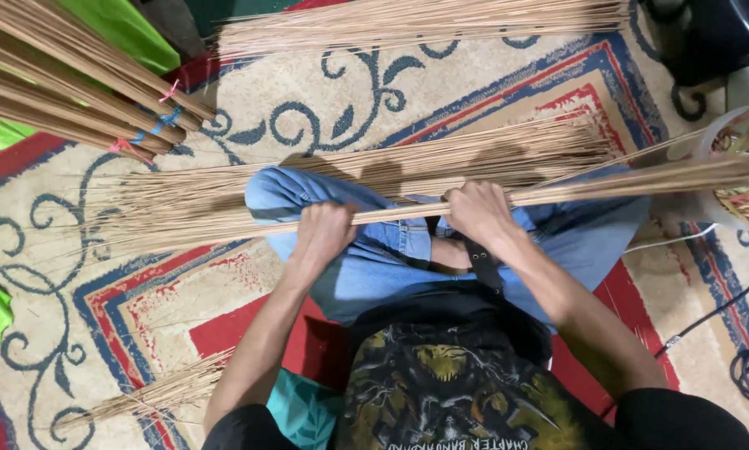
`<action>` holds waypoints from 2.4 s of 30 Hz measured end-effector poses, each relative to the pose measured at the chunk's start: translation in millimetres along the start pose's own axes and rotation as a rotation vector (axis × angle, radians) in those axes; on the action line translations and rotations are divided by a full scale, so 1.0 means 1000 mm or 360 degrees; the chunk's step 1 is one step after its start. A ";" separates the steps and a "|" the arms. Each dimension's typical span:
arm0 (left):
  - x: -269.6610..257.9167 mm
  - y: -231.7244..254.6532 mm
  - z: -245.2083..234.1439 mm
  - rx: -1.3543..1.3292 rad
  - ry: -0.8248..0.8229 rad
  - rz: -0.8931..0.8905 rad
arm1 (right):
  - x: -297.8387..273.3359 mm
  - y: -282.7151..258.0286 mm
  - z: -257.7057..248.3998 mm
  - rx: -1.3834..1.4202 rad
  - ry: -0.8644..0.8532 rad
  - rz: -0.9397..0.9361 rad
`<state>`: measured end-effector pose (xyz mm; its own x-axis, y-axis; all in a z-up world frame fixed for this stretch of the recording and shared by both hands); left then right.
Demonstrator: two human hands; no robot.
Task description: Bundle and trim wooden sticks for broom production
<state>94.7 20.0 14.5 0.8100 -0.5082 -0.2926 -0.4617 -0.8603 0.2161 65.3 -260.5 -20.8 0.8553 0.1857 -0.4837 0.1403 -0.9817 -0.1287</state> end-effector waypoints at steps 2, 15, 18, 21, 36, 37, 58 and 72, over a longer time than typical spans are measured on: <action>0.013 0.023 0.026 -0.0040 0.0008 -0.0024 | 0.009 -0.021 0.001 0.0005 -0.0017 -0.0088; 0.046 0.059 0.031 -0.0293 -0.0110 0.0073 | 0.013 -0.051 -0.033 -0.0072 0.0042 -0.0255; 0.033 0.036 0.023 -0.0325 -0.0218 0.0034 | 0.010 -0.011 -0.019 -0.0096 0.0054 -0.0150; 0.031 0.022 0.034 -0.0306 -0.0150 -0.0011 | 0.009 0.016 0.011 -0.0108 -0.0005 -0.0074; 0.050 0.068 0.070 -0.0107 -0.0248 0.0154 | -0.093 0.104 0.022 0.0014 -0.0182 0.0331; 0.047 0.087 0.068 -0.0105 -0.0263 0.0164 | -0.092 0.089 0.024 0.0026 -0.0192 0.0340; 0.060 0.170 0.074 -0.0299 -0.0287 0.0447 | -0.078 0.059 0.027 0.0335 -0.0146 0.0175; 0.054 0.106 0.044 -0.0069 -0.0289 0.0366 | -0.053 0.036 0.080 0.0579 -0.0358 0.0306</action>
<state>73.1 -100.2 -19.5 0.6060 -0.6920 -0.3923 -0.6066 -0.7211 0.3348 -15.0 -302.4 -69.4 0.7139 0.0460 -0.6988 -0.2284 -0.9280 -0.2944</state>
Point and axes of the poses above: each hand's wrist, its own x-axis towards the middle knuckle, its own z-axis out of the palm, y = z × x, the point moved 4 cm from there along x, towards the middle knuckle, and after that the axes turned 6 degrees about -y, right-handed, at the moved point
